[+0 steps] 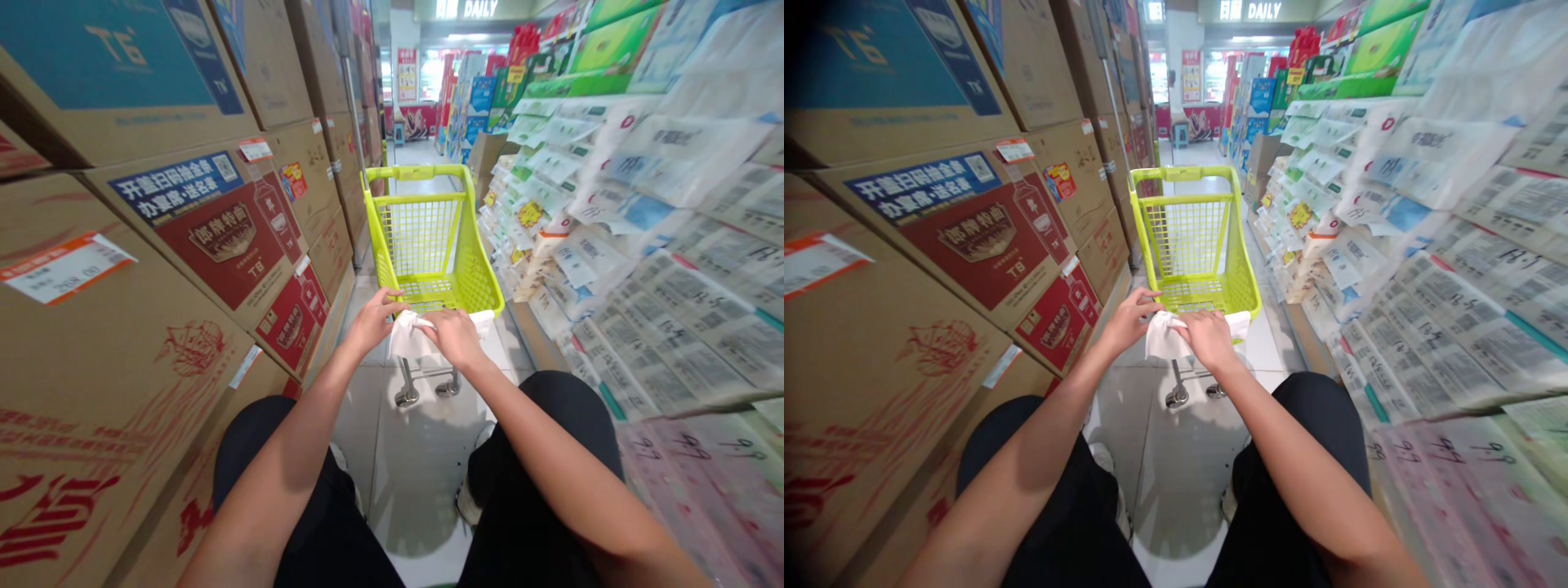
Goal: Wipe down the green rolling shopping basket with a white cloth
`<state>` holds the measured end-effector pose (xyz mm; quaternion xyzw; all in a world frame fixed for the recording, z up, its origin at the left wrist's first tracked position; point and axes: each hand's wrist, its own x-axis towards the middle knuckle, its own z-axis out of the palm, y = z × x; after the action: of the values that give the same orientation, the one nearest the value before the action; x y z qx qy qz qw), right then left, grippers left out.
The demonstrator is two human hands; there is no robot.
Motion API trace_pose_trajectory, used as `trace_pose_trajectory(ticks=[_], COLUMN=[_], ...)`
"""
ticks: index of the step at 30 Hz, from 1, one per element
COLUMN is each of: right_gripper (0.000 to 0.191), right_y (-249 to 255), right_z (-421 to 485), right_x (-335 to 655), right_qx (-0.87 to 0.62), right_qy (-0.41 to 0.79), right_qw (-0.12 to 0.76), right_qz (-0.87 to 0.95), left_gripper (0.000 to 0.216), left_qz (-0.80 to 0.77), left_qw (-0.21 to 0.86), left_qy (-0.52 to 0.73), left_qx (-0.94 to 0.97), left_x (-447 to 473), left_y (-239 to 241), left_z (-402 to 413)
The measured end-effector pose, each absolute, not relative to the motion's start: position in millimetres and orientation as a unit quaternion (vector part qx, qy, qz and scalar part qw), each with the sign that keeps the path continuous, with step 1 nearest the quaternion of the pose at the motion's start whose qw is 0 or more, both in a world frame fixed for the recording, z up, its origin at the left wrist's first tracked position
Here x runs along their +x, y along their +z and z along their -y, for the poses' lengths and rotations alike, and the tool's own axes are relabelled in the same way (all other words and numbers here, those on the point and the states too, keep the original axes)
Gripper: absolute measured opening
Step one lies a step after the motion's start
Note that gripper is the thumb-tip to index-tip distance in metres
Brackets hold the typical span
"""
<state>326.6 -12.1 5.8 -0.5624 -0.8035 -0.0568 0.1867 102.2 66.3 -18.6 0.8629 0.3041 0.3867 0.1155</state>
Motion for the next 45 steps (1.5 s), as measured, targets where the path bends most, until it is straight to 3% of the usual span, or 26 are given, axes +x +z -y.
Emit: trace_pose_trajectory(ticks=[10,15,20,24,34,45], right_gripper=[0.032,0.035,0.023,0.024,0.031,0.028], right_y=[9,10,9,11,17,12], right_z=[11,14,20,20,13,10], right_x=[398,371,330,327,402,340], right_qx=[-0.561,-0.565,-0.596,-0.576,-0.507,-0.555], right_qy=[-0.030,-0.039,-0.054,-0.036,0.038,-0.049], right_qw=[0.176,0.161,0.163,0.161,0.199,0.158], right_qz=[0.809,0.808,0.784,0.800,0.838,0.815], left_gripper=[0.028,0.024,0.021,0.018,0.025,0.020], left_qz=[-0.313,-0.308,-0.335,-0.324,-0.304,-0.318], left_qw=[0.116,0.099,0.109,0.118,0.106,0.107], left_qy=[0.375,0.391,0.392,0.397,0.379,0.402], left_qx=[0.865,0.861,0.850,0.851,0.867,0.852], left_x=[93,114,136,134,98,117], left_y=[-19,-22,-22,-18,-16,-24], left_z=[-75,-56,-43,-48,-67,-56])
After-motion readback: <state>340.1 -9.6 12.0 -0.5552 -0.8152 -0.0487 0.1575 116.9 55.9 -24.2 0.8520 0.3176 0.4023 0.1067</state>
